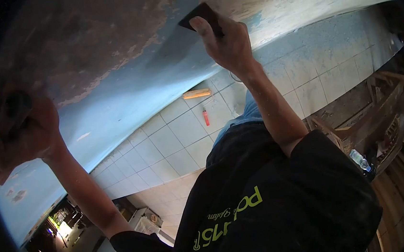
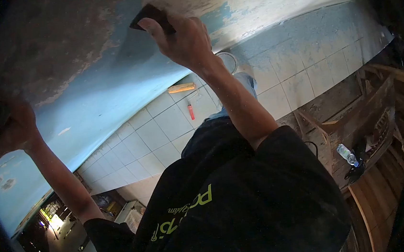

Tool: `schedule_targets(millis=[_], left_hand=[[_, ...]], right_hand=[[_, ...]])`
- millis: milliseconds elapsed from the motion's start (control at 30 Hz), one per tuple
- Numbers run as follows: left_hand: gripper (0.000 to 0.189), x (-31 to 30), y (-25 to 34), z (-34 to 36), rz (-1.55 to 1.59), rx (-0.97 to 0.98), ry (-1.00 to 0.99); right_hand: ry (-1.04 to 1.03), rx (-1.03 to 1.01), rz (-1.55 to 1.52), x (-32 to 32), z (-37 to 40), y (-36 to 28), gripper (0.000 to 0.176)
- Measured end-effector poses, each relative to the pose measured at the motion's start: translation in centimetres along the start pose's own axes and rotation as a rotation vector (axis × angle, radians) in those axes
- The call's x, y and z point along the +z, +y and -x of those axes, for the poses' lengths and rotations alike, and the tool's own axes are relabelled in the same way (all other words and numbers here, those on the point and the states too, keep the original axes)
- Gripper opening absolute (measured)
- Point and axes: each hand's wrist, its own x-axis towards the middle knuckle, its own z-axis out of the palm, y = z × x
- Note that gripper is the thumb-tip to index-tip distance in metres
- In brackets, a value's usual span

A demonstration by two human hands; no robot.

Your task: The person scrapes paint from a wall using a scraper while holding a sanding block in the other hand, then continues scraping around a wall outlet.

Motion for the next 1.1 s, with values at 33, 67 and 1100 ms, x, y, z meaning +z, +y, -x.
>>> schedule_targets(millis=[33, 67, 1100], left_hand=[[0.030, -0.3, 0.4, 0.3, -0.007, 0.001, -0.007], [0.032, -0.6, 0.8, 0.5, -0.014, -0.026, -0.022], [0.050, -0.4, 2.9, 0.2, -0.066, -0.204, -0.020]], right_hand=[[-0.003, 0.016, -0.011, 0.3, 0.2, 0.1, 0.044], [-0.006, 0.017, -0.014, 0.4, 0.5, 0.3, 0.044], [-0.177, 0.212, 0.118, -2.2, 1.1, 2.5, 0.046]])
